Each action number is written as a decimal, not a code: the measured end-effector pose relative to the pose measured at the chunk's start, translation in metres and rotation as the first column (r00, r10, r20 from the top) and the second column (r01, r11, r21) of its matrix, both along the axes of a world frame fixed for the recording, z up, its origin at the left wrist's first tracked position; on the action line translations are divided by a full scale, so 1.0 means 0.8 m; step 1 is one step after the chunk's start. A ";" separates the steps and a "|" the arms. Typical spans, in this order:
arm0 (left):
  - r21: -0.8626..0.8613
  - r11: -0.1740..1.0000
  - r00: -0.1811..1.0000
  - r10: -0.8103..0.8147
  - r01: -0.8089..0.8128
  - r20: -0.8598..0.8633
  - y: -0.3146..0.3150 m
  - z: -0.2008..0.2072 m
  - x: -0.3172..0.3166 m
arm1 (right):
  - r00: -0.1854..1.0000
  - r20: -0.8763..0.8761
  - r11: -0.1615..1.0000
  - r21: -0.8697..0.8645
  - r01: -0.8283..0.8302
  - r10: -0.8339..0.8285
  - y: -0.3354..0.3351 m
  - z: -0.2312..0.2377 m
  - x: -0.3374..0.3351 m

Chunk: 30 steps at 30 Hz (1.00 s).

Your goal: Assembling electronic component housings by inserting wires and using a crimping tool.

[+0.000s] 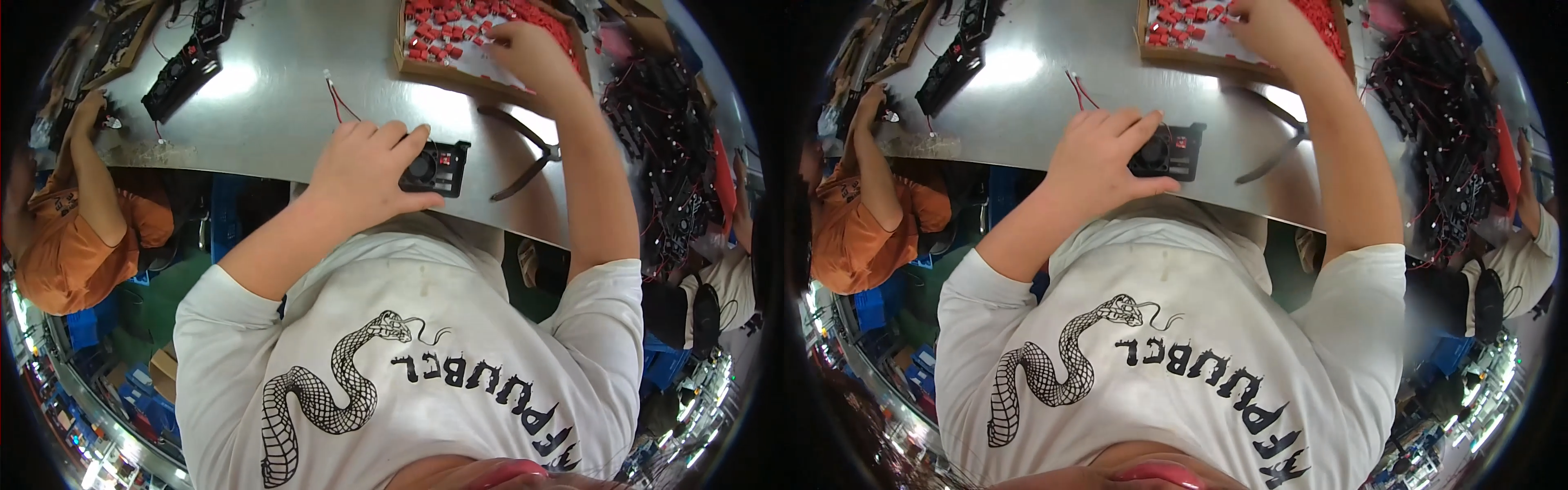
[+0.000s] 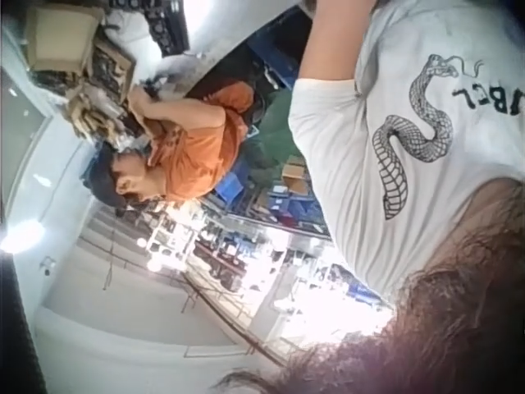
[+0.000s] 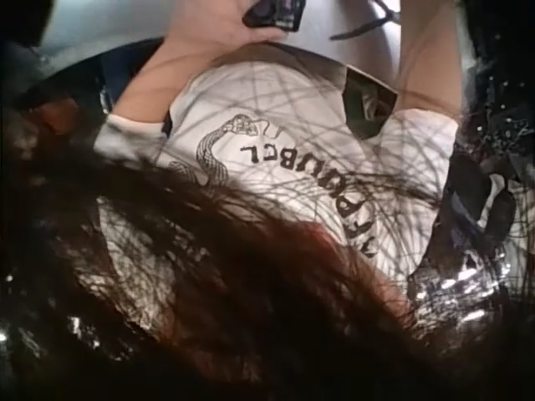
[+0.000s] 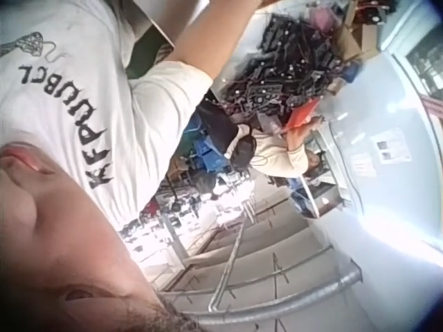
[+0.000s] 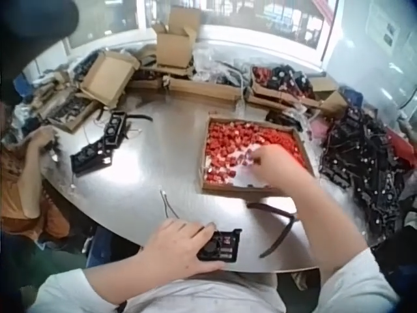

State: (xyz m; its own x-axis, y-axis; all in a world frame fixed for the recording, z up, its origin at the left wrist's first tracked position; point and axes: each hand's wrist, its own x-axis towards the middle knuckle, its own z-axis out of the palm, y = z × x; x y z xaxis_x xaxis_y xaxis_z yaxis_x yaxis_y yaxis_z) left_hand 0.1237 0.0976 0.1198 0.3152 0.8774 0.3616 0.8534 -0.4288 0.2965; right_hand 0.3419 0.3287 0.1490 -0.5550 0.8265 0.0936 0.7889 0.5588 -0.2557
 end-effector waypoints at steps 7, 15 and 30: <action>0.044 0.999 0.998 0.009 -0.011 0.054 -0.001 -0.004 0.005 | 0.989 0.145 0.994 0.106 -0.024 0.008 0.022 -0.020 -0.024; 0.046 0.998 0.998 0.047 -0.049 0.041 -0.004 -0.013 0.007 | 0.912 -0.410 0.983 -0.168 -0.068 -0.007 -0.027 -0.034 0.017; -0.026 0.999 0.998 0.040 -0.039 0.038 -0.005 -0.008 0.010 | 0.996 0.089 0.916 -0.400 0.028 0.008 -0.031 0.033 0.000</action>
State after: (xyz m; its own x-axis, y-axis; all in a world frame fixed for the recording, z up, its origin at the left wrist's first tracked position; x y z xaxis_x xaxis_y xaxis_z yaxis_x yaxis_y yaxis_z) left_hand 0.1318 0.0938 0.1132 0.2662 0.8978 0.3508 0.8572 -0.3870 0.3398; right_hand 0.3415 0.3039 0.1755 -0.5373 0.7903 -0.2945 0.8233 0.4158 -0.3864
